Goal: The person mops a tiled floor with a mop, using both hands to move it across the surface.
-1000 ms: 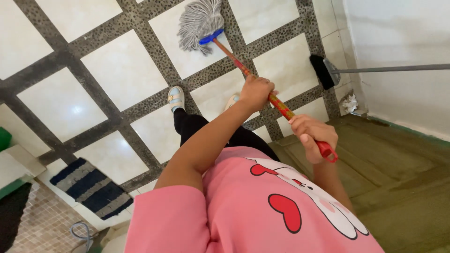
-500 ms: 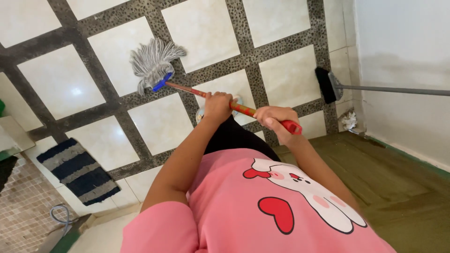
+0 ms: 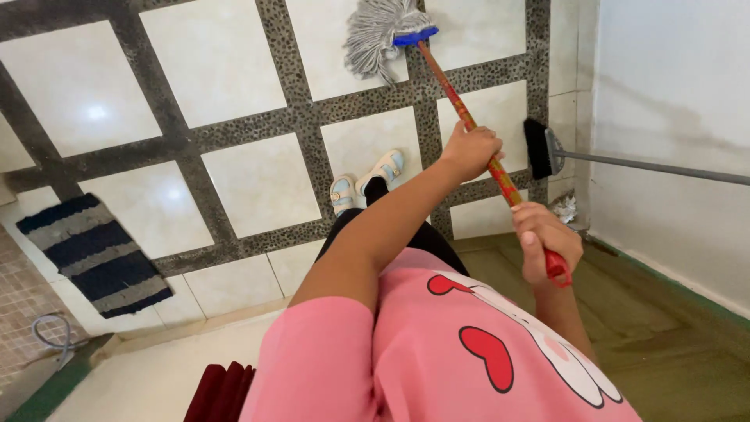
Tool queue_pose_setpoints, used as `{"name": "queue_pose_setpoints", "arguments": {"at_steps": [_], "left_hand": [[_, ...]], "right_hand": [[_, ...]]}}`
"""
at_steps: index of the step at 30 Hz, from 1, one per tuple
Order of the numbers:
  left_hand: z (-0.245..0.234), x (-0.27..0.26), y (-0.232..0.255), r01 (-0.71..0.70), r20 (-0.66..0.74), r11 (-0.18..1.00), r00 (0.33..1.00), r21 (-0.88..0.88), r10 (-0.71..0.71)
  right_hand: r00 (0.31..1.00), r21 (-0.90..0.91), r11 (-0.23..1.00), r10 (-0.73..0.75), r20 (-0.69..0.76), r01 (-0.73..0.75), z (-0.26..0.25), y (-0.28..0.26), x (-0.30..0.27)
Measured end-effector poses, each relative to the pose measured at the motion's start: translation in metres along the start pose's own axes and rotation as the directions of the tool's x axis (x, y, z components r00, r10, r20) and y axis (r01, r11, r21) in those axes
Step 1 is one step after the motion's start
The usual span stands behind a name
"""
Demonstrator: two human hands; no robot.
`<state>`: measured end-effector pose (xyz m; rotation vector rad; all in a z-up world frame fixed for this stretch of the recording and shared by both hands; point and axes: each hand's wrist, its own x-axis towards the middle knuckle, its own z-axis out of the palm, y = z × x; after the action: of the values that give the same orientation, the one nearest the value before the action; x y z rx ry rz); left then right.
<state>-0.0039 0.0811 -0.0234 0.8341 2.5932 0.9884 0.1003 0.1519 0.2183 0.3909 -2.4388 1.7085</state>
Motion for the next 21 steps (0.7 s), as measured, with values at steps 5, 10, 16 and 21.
{"name": "queue_pose_setpoints", "arguments": {"at_steps": [5, 10, 16, 21], "left_hand": [[-0.021, -0.004, 0.012, -0.003, 0.191, 0.995, 0.981, 0.096, -0.016], [-0.033, -0.039, -0.025, 0.046, 0.129, 0.994, 0.990, 0.101, -0.059], [-0.062, -0.109, -0.069, 0.197, 0.098, 0.974, 0.973, 0.108, -0.208], [-0.061, -0.167, -0.092, 0.310, 0.030, 0.936, 0.947, 0.165, -0.319]], "right_hand": [[0.980, 0.127, 0.990, 0.088, -0.179, -0.065, -0.002, 0.018, -0.029], [0.975, 0.253, 0.964, 0.127, -0.183, -0.078, 0.025, 0.016, -0.022], [0.989, 0.367, 0.921, 0.146, -0.019, -0.129, 0.065, 0.016, -0.016], [0.976, 0.389, 0.900, 0.143, 0.164, -0.198, 0.082, 0.021, -0.014]]}}
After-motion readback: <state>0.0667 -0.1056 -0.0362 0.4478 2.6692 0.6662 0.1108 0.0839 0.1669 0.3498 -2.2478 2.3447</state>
